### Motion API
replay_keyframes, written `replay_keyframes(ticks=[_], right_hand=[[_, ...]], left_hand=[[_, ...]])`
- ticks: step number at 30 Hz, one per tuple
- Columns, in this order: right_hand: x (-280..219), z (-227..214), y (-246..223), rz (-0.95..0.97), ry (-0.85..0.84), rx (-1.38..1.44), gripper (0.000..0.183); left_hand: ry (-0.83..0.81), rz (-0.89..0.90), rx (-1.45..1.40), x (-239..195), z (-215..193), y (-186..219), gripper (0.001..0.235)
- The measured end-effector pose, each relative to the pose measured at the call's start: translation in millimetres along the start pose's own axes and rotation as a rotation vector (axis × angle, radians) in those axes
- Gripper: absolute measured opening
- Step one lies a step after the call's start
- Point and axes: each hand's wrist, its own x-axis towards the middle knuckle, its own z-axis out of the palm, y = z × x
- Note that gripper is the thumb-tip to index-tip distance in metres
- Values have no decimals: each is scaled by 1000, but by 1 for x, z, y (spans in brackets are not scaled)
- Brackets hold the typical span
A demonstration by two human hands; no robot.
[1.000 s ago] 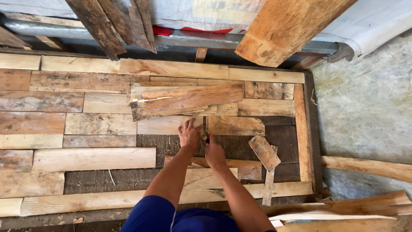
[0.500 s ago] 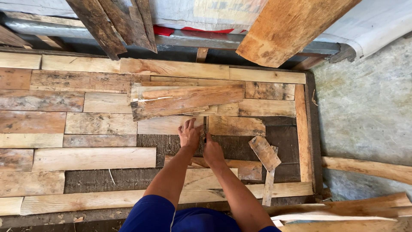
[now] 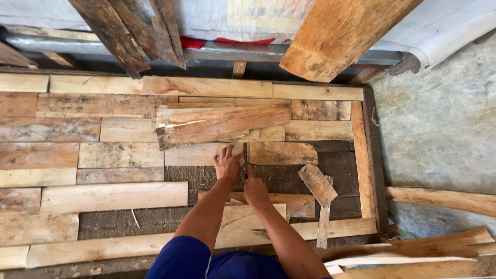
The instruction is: The person fits thin wood strips into a rectangular frame, arranging them edge to edge in a patchwork pattern. They use red-handled shears to trim strips to size, press pieces into gaps, and reposition strips to fill the remaining bare sections of the panel.
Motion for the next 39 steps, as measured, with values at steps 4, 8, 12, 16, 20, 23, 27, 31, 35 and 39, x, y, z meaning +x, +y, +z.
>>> replay_keyframes(ticks=[4,8,12,16,20,23,27,31,35,39], right_hand=[[-6,-4,13,19,-3,41,60],[-16,-36,9,209,-44,281,42],[33,16,98,-24,316,188,22],[33,10,112,29,303,123,28],[20,-20,87,116,266,-42,39],[31,-28,73,-15,387,-156,43],[64,-17,53,-338,400,-205,50],[77,-15,31,-397,323,-217,46],[79,-20,19,-328,211,-279,48],[83,-13,32,-289,282,-394,44]], left_hand=[[-17,-12,-28,-3,0,0,38],[-22,6,17,1,5,-2,41],[-32,33,28,1,1,-3,40],[10,54,31,4,14,-8,47],[-18,48,22,0,7,-5,46],[-6,52,32,3,8,-6,46],[-17,35,28,0,2,-2,47],[-10,25,5,-3,-2,0,46],[-19,28,29,3,7,-5,49],[-29,28,14,0,-1,-2,43]])
